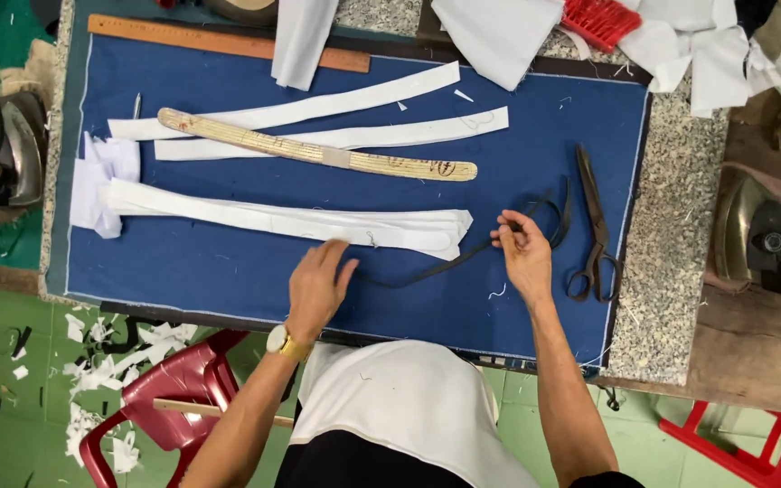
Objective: The person uses shears to cut a long, dark strip of fabric on a blue work surface. They then pick up a stack of white fabric strips, align them, and tie the dark strip around the bundle to secure it. The person moves the tied bundle aside and continues handling the remaining white strips.
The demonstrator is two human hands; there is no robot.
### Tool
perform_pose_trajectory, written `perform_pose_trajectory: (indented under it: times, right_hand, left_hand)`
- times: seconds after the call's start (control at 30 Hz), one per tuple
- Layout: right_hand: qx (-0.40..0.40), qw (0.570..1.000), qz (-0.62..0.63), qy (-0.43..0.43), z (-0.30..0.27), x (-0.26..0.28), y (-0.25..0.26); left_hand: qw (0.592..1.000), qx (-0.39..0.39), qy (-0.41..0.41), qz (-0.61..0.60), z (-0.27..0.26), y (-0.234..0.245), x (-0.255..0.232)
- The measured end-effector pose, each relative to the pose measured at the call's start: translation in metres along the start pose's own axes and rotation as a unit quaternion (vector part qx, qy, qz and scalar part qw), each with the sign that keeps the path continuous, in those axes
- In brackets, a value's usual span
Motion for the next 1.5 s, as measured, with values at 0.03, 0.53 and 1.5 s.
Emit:
perform_pose_trajectory:
  times: [0.03, 0.53, 1.5]
  right_hand:
    - [-0.003, 1.000, 0.002, -0.002, 0.002, 0.001, -0.001]
    - [-0.212, 0.944, -0.216, -0.130, -0.079, -0.036, 0.014]
    - [-0.186, 0.953, -0.232, 0.055, -0.075, -0.012, -0.106]
  left_hand:
    - [1.000, 0.003, -0.003, -0.001, 0.013, -0.004, 0.006]
    - [0.945, 0.097, -0.312, 0.012, 0.071, -0.101, 0.009]
    - [0.968, 0.039, -0.182, -0.169, 0.120, -0.076, 0.043]
Point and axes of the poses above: each hand's wrist, its own z-axis towards the middle knuckle, its own y-axis out of the back of the hand, x = y × z, the point moved 9 cm from there along z, towards the middle knuckle, and after that the axes turned 13 degrees about -y, right-handed, at the moved point
